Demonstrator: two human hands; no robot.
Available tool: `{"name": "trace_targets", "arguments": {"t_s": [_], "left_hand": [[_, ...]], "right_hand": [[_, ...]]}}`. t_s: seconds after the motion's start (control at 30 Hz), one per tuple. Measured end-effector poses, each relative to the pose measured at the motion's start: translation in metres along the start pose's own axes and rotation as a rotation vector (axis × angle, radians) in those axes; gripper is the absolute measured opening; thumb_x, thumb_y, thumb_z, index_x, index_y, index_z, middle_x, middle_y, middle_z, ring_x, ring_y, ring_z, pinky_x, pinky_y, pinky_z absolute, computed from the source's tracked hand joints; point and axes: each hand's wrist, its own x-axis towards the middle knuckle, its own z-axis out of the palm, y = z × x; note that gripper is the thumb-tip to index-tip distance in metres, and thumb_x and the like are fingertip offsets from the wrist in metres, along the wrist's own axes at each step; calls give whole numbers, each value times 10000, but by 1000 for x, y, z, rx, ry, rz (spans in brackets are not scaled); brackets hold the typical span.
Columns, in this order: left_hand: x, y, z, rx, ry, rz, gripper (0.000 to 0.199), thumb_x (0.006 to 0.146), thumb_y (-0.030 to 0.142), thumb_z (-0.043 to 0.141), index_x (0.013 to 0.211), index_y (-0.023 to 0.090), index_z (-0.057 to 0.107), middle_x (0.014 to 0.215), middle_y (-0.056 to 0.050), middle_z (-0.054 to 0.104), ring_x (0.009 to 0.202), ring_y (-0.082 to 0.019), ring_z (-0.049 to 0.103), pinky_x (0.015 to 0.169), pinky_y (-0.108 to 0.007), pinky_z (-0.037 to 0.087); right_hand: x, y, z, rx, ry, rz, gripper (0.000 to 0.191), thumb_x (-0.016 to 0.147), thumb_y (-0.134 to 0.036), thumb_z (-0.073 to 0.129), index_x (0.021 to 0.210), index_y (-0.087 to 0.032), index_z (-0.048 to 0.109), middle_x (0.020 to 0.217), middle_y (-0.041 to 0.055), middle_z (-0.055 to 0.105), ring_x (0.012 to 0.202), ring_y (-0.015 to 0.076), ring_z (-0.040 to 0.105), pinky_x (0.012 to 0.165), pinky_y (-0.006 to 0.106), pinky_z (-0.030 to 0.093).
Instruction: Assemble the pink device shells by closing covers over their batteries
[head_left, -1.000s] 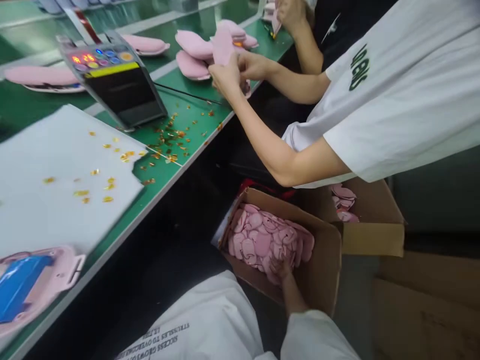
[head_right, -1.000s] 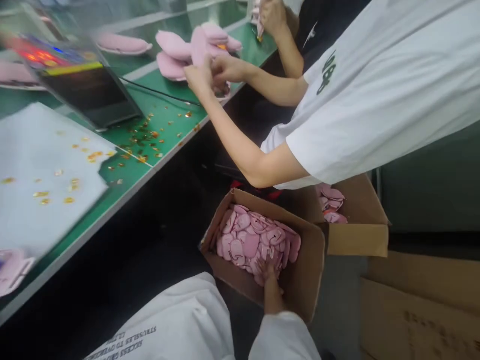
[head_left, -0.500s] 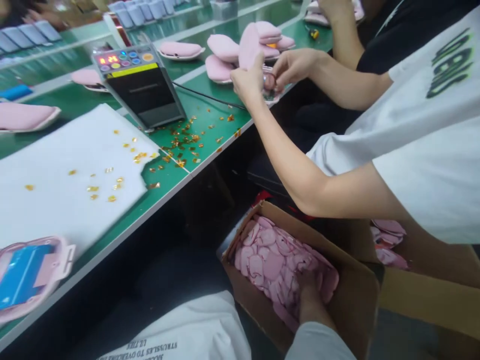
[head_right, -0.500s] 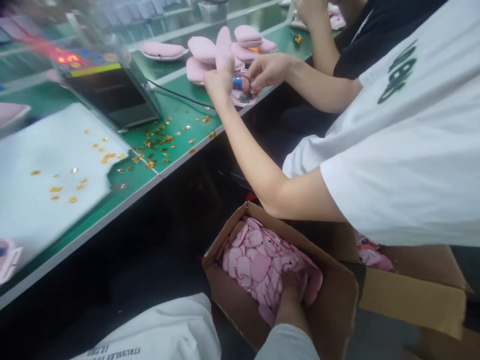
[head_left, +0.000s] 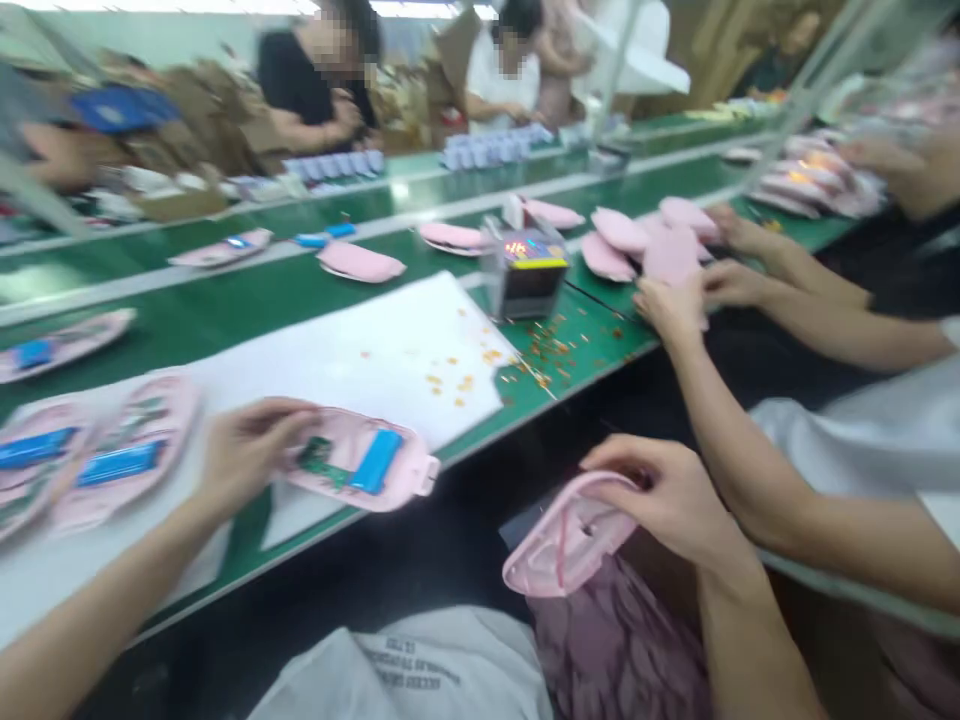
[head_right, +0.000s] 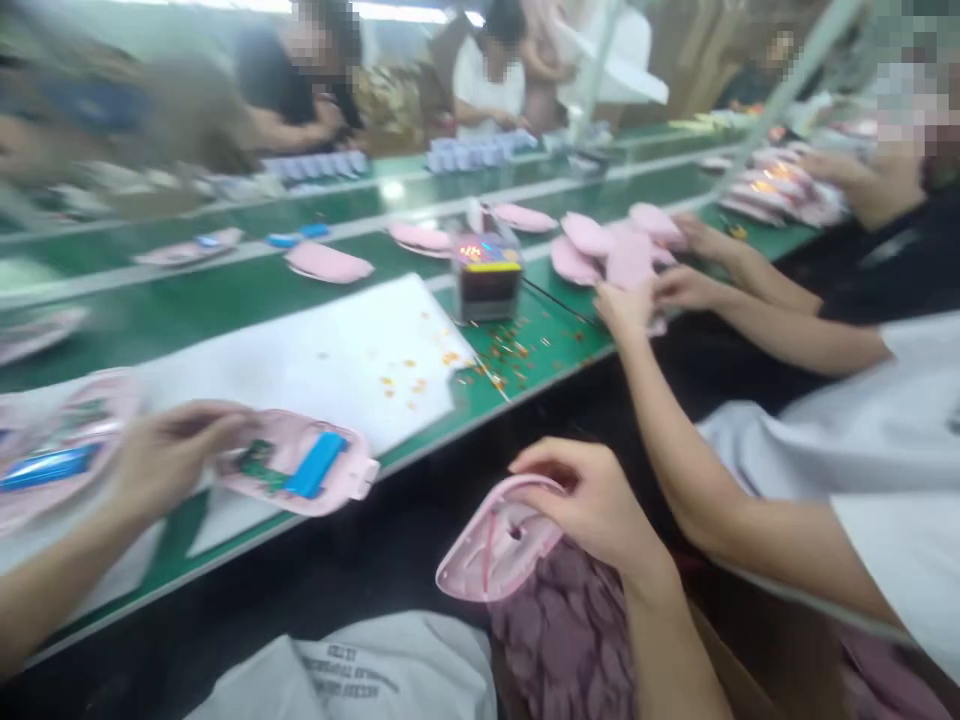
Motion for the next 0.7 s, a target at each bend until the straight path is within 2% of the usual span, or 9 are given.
{"name": "trace_targets", "arguments": {"t_s": [0.1,0.17,0.2,0.23,0.3,0.4,0.5,0.6,0.7], "left_hand": [[-3,-11,-10,-240,-50,-2,280,699,416,692,719,138,714,623,-36,695,564,-147,619,531,-213,477],[-2,-20,-13,-363,-14,-47,267,737,394,668,784,138,726,608,-35,687,536,-148,622,521,-216,482],[-2,-25,-14,-419,15,-68,260,756,381,658,817,138,725,622,-36,690,538,-149,630,527,-217,489],[-3,-30,-17,-469,35,-81,253,774,369,648,839,137,723,643,-37,693,549,-150,640,541,-219,499],[-7,-38,-22,-539,21,-79,248,807,354,624,866,134,720,687,-42,697,581,-151,656,572,-222,512],[-14,-42,-29,-597,-66,-55,269,855,343,570,909,127,721,767,-49,693,610,-144,665,610,-228,518],[-17,-39,-33,-652,-91,-90,285,866,353,568,920,116,715,765,-44,675,610,-139,657,610,-226,508],[-17,-36,-32,-686,-37,-128,301,854,388,600,902,115,719,784,-50,679,610,-137,638,597,-228,502],[-19,-35,-29,-756,11,-177,289,829,375,636,906,110,725,783,-60,696,618,-142,640,599,-229,493]], "right_hand": [[124,-106,72,-288,-623,-314,57,702,-227,746,754,-205,746,704,-13,698,666,141,646,604,207,452],[170,-151,130,-526,-865,-483,119,633,-197,778,748,-206,750,674,-12,685,662,162,637,600,228,443],[182,-163,154,-603,-896,-553,189,606,-193,787,791,-206,755,731,2,700,707,181,645,627,242,457],[187,-166,171,-634,-875,-613,285,596,-189,785,879,-208,757,857,25,717,803,205,656,690,260,481],[187,-155,187,-597,-714,-660,471,644,-211,756,1112,-218,701,1157,68,663,1041,235,621,870,305,488],[181,-121,175,-563,-494,-518,503,809,-311,623,1295,-191,570,1296,102,573,1172,234,555,1002,367,439],[188,-103,168,-629,-523,-389,467,903,-376,480,1311,-160,548,1272,120,581,1171,252,552,1013,406,425],[209,-105,186,-692,-512,-364,406,897,-350,463,1224,-159,611,1270,144,569,1207,295,512,1014,440,400],[225,-114,203,-694,-577,-364,265,819,-319,546,998,-168,670,1099,125,641,1056,280,583,926,410,440]]}}
